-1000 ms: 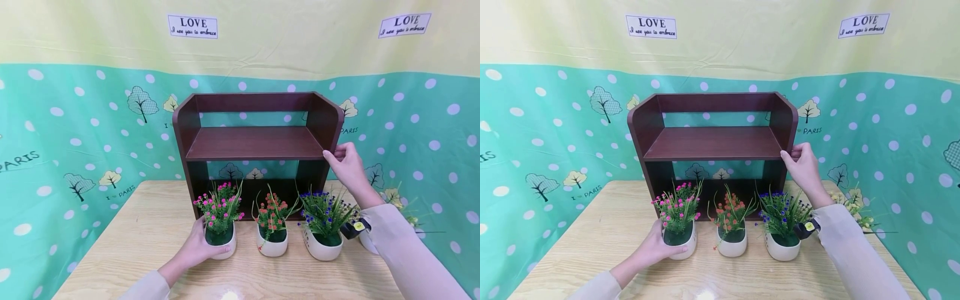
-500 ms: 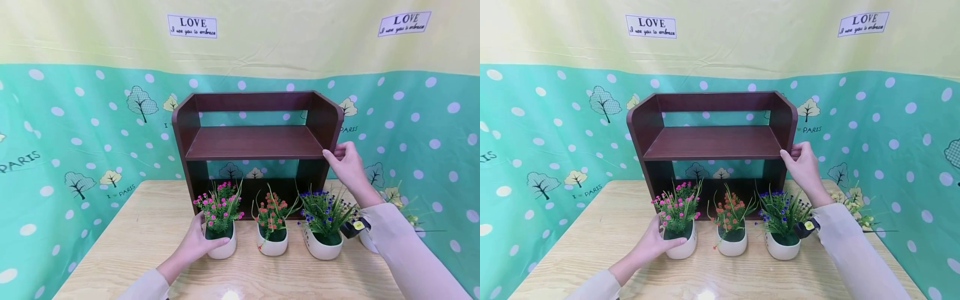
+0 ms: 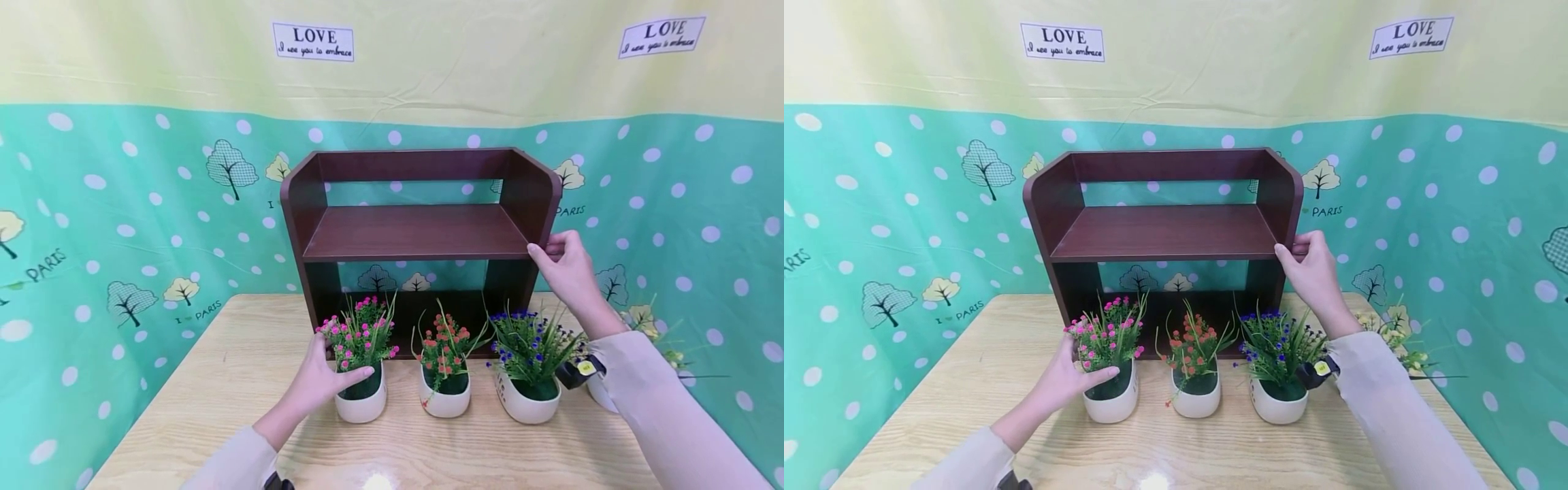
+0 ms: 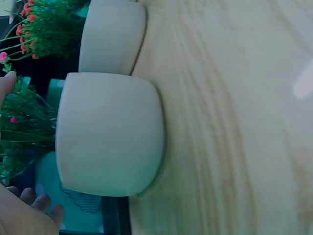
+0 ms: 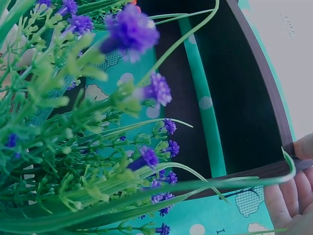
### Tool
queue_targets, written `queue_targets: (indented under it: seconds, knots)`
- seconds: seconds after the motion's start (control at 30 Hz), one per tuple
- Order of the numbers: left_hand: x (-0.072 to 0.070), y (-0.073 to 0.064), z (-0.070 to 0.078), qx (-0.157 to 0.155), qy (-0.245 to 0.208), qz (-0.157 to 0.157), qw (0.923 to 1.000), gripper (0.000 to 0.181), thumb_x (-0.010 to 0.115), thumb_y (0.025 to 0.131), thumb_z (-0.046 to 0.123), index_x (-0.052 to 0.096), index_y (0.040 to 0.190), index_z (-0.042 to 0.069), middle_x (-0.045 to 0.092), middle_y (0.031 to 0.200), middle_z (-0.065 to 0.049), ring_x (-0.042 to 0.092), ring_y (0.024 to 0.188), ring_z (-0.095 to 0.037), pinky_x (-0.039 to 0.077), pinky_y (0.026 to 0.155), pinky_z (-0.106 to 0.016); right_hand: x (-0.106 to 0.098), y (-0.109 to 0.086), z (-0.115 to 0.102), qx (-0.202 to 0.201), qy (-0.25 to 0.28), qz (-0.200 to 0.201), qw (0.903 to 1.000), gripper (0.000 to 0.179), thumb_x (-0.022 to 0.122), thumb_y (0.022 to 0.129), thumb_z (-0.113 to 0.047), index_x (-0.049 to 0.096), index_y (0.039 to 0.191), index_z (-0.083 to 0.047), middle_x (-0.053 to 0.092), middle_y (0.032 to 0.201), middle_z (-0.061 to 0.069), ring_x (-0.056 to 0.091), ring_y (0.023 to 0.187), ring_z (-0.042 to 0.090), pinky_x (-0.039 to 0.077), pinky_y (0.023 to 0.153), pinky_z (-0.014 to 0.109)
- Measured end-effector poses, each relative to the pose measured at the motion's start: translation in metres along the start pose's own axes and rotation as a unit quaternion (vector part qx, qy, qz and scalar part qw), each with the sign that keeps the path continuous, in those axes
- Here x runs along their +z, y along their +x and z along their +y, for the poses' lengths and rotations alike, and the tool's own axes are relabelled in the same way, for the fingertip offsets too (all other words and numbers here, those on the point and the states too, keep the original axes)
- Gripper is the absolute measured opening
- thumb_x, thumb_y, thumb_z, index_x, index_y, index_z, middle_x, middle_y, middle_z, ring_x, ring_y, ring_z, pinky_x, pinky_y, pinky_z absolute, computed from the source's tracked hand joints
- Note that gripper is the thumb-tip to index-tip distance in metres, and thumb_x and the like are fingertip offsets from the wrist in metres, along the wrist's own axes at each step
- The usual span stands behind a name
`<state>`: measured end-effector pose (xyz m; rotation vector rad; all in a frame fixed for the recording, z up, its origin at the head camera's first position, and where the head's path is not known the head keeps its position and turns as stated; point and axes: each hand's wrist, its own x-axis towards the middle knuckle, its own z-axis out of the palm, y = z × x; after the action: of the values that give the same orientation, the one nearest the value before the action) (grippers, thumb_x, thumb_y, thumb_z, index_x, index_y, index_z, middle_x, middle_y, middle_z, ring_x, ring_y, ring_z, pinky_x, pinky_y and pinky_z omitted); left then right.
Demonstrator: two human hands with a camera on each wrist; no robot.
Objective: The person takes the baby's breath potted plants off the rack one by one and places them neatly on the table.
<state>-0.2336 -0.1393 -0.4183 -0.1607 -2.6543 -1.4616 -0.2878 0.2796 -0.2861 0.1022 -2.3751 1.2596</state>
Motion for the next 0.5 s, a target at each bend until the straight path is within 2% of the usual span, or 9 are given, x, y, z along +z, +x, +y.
queue_targets:
  seconds: [0.13,0.27,0.37,0.5]
  knots:
    - [-0.004,0.003,0.006,0.019,-0.017,0.002,0.9997,0.108,0.089,0.073,0.046,0.024,0.152,0.011,0.037,0.147,-0.018,0.046,0.128,-0.039,0.042,0.104,-0.053,0.0,0.0,0.0,0.001,0.002,0.001,1.0,0.061,0.055,0.101,-0.044,0.037,0.131,0.005,0.05,0.121,0.021,0.052,0.108,0.03,0.044,0.078,0.029]
    - [-0.007,0.005,0.012,0.041,-0.041,0.004,0.9983,0.111,0.09,0.073,0.042,0.02,0.157,0.022,0.029,0.155,-0.011,0.04,0.135,-0.04,0.037,0.109,-0.053,0.0,0.0,0.0,0.004,0.0,0.001,1.0,0.061,0.055,0.101,-0.045,0.037,0.131,0.005,0.05,0.122,0.021,0.052,0.109,0.031,0.044,0.079,0.03]
    - [-0.009,0.006,0.017,0.056,-0.042,0.006,0.9975,0.112,0.09,0.073,0.043,0.019,0.157,0.023,0.026,0.158,-0.008,0.037,0.138,-0.041,0.035,0.11,-0.055,0.0,0.0,-0.001,0.004,0.0,0.0,1.0,0.062,0.054,0.101,-0.045,0.037,0.132,0.005,0.05,0.123,0.022,0.052,0.11,0.033,0.044,0.079,0.03]
    - [-0.011,0.009,0.023,0.082,-0.043,0.013,0.9956,0.11,0.088,0.075,0.045,0.02,0.158,0.022,0.026,0.159,-0.005,0.033,0.141,-0.033,0.032,0.111,-0.056,0.001,0.0,0.0,0.001,0.003,-0.001,1.0,0.06,0.055,0.101,-0.044,0.037,0.131,0.006,0.05,0.122,0.022,0.052,0.109,0.031,0.044,0.079,0.029]
